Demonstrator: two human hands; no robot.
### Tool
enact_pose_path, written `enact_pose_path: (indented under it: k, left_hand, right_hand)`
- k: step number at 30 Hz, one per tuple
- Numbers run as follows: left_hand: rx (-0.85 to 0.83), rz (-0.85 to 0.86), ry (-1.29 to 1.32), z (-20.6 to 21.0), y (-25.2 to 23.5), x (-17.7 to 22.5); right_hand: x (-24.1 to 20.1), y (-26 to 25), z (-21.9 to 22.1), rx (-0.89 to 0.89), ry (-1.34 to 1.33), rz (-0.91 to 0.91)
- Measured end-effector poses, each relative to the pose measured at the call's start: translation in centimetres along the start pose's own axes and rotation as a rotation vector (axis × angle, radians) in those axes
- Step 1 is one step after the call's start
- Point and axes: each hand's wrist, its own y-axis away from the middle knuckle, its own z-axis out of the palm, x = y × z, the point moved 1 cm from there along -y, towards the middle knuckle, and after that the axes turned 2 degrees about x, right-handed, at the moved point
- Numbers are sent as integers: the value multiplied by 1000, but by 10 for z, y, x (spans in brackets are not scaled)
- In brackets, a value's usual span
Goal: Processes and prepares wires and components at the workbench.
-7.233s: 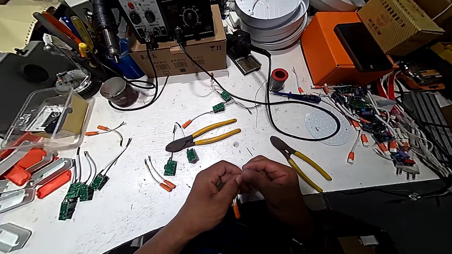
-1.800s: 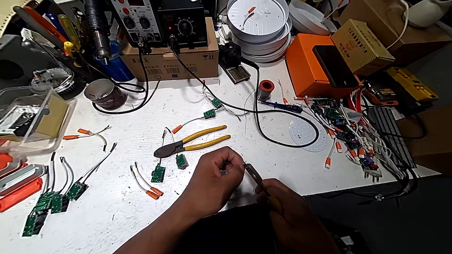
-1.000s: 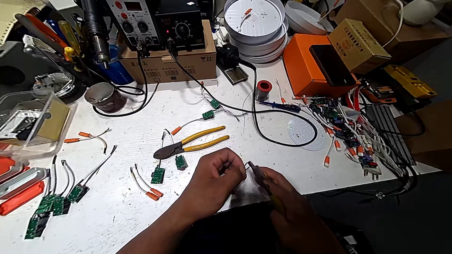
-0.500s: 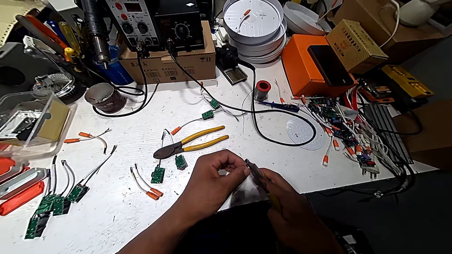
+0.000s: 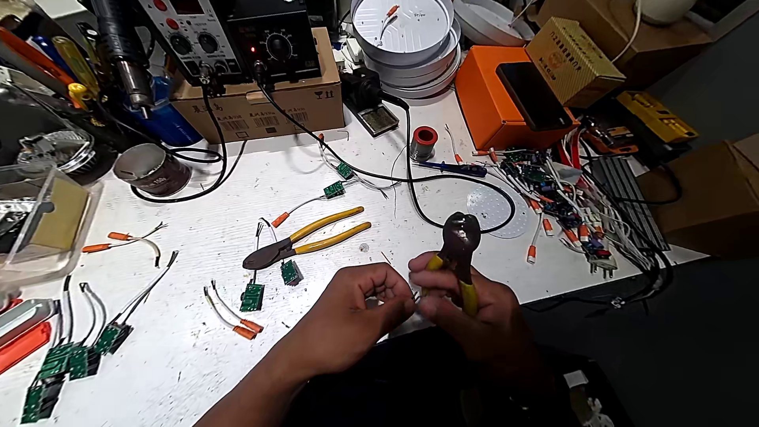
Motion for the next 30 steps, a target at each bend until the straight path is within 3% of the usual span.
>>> enact_pose_path:
  k: [5,12,18,27,30]
  left_hand:
    - [20,66,-43,-2,3,-1]
    - [188,254,-384,4,5,-4]
    - [243,349,-297,4,4,-8]
    - [210,375,-331,-1,5,-9]
    - [206,345,-219,-3,4,-10]
  right_hand:
    - [2,-3,3,-5,-30,-7]
    - [5,-2,7,110,-51,19]
    - [6,0,12,120,-57,-12]
    - [5,0,19,107,52,-47]
    - [4,1,18,99,15,-23]
